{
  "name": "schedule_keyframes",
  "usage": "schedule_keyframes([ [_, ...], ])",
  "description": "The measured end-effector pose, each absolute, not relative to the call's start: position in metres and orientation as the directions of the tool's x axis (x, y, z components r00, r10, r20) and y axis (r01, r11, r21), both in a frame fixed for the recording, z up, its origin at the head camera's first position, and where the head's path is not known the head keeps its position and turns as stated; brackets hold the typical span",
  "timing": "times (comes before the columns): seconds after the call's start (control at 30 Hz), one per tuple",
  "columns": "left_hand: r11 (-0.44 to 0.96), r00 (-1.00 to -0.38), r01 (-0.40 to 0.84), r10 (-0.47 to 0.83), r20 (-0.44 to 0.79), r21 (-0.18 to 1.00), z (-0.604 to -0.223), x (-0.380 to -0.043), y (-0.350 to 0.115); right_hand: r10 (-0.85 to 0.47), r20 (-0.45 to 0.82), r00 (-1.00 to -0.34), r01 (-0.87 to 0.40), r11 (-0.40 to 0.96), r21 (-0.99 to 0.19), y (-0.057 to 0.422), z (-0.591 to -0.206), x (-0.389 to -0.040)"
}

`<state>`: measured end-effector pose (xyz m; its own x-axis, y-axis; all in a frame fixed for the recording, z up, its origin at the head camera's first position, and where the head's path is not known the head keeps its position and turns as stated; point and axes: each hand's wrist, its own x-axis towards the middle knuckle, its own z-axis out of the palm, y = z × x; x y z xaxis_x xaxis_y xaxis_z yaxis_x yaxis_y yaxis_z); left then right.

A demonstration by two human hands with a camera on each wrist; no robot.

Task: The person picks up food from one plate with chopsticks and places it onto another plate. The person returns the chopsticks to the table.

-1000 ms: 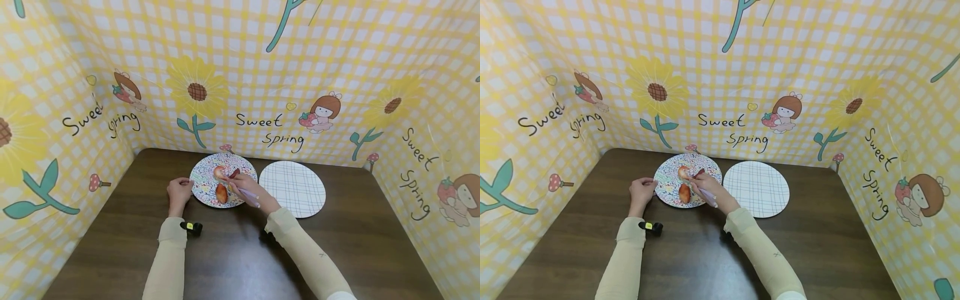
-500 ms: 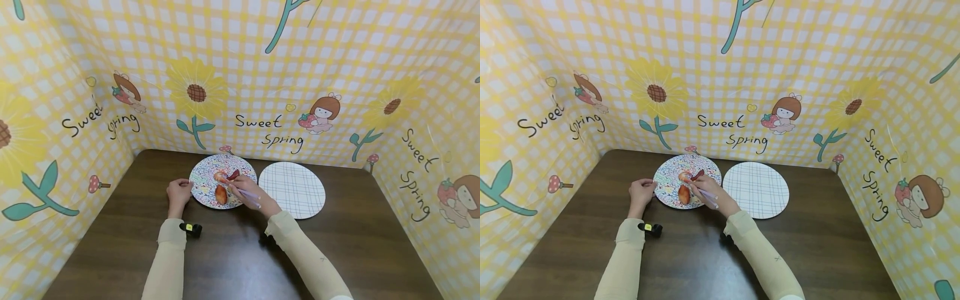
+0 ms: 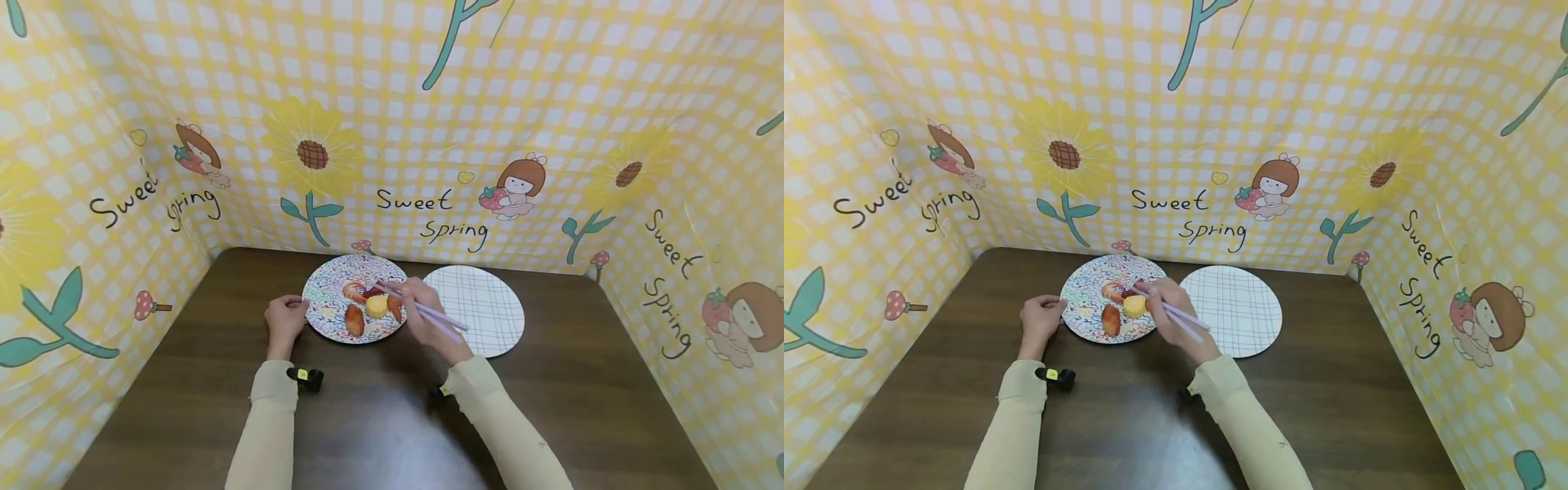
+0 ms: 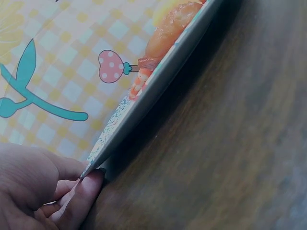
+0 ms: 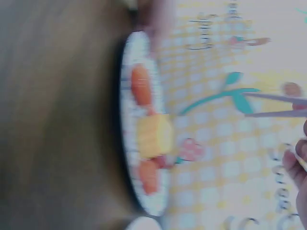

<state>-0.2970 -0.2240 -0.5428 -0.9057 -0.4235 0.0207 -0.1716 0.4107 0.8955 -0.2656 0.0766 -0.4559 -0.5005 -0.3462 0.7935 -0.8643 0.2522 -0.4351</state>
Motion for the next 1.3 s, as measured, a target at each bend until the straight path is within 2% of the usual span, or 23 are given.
schedule_keyframes([
  [0.3, 0.420, -0.906, -0.171, -0.423, 0.026, 0.891, -0.544, -0.299, -0.226, -0.055, 0.685, -0.726, -0.673, 0.259, -0.693, 0.140, -0.409, -0.248],
  [0.53, 0.404, -0.903, -0.179, -0.429, 0.013, 0.897, -0.542, -0.299, -0.226, 0.021, 0.443, -0.896, -0.418, 0.294, -0.859, 0.217, -0.402, -0.237],
  [0.63, 0.396, -0.901, -0.175, -0.434, 0.016, 0.902, -0.543, -0.299, -0.226, 0.108, 0.344, -0.933, -0.280, 0.386, -0.879, 0.250, -0.410, -0.234],
  [0.77, 0.398, -0.902, -0.169, -0.431, 0.021, 0.902, -0.543, -0.299, -0.227, 0.226, 0.282, -0.932, -0.121, 0.540, -0.833, 0.285, -0.427, -0.232],
  [0.9, 0.415, -0.905, -0.160, -0.424, 0.035, 0.896, -0.543, -0.298, -0.226, 0.295, 0.217, -0.931, 0.023, 0.638, -0.769, 0.311, -0.445, -0.230],
  [1.03, 0.423, -0.904, -0.162, -0.426, 0.037, 0.892, -0.542, -0.297, -0.225, 0.256, 0.103, -0.961, 0.119, 0.723, -0.681, 0.330, -0.462, -0.227],
  [1.3, 0.420, -0.906, -0.163, -0.423, 0.034, 0.893, -0.540, -0.296, -0.221, 0.087, -0.014, -0.996, 0.085, 0.897, -0.433, 0.346, -0.502, -0.234],
])
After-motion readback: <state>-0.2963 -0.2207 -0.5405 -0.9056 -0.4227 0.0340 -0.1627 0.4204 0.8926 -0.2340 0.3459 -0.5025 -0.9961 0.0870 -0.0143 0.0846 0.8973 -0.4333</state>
